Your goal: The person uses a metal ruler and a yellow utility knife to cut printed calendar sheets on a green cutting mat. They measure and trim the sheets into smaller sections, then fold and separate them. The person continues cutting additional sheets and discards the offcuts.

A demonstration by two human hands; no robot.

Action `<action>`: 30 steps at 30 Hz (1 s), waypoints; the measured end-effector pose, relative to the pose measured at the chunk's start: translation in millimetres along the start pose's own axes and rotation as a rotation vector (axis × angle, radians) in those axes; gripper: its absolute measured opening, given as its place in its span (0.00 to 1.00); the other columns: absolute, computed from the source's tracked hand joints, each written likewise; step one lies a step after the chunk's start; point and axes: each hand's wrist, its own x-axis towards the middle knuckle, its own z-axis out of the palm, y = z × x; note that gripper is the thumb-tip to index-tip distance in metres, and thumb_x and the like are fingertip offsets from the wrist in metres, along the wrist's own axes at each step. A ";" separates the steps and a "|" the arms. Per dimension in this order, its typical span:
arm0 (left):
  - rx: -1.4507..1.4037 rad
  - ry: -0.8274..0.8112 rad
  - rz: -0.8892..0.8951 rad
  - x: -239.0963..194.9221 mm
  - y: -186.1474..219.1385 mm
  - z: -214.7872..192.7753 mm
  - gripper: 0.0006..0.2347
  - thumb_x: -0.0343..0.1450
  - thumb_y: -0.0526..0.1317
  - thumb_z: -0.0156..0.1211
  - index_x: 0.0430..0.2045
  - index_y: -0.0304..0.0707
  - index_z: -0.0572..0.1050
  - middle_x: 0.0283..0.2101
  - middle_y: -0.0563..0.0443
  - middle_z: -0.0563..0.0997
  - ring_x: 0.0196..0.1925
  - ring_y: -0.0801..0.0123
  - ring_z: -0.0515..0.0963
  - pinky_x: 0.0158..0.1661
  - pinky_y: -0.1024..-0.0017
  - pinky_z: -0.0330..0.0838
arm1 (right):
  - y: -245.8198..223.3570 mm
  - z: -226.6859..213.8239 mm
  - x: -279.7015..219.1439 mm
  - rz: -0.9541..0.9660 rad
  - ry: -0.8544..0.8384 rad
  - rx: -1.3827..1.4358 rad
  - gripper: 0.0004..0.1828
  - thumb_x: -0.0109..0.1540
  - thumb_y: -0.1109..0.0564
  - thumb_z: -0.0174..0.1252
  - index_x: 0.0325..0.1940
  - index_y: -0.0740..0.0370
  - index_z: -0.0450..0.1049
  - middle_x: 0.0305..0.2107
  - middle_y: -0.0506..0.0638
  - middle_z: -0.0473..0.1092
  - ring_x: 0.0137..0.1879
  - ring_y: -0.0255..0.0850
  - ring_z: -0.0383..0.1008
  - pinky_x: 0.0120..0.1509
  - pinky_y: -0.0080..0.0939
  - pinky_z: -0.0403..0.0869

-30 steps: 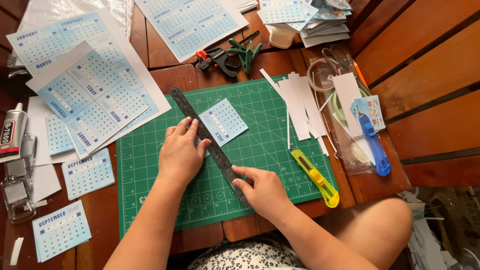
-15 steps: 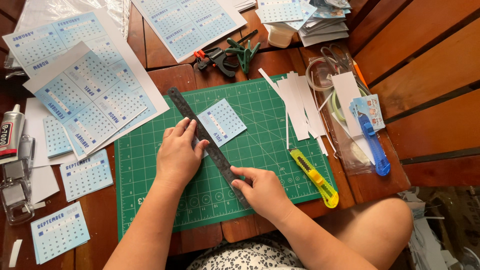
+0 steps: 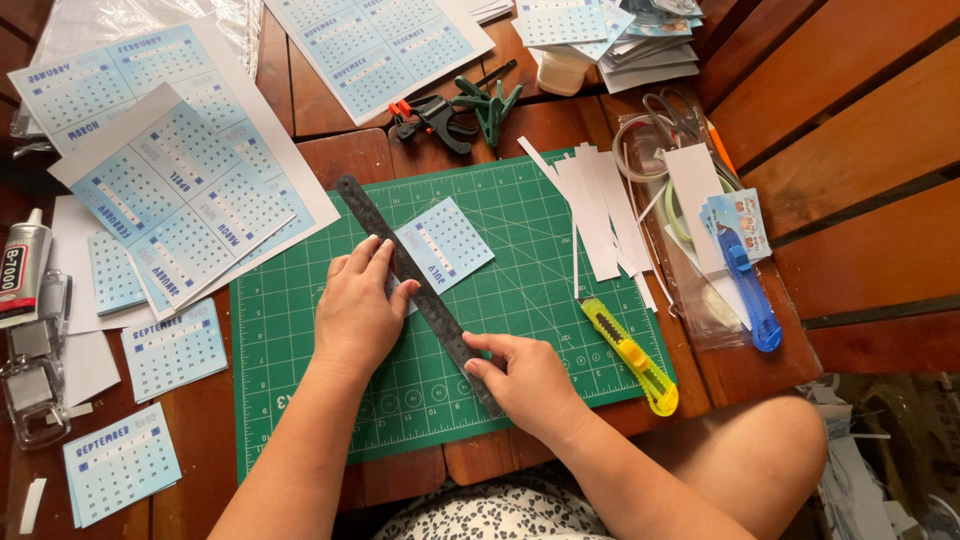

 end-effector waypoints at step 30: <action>0.058 -0.193 -0.027 9.6 8.9 -10.6 0.29 0.72 0.54 0.59 0.66 0.39 0.68 0.67 0.47 0.68 0.65 0.56 0.69 0.57 0.58 0.77 | -5.1 -3.1 -3.0 -0.005 -0.022 -0.043 0.18 0.59 0.53 0.66 0.53 0.44 0.84 0.15 0.48 0.72 0.26 0.37 0.73 0.31 0.36 0.74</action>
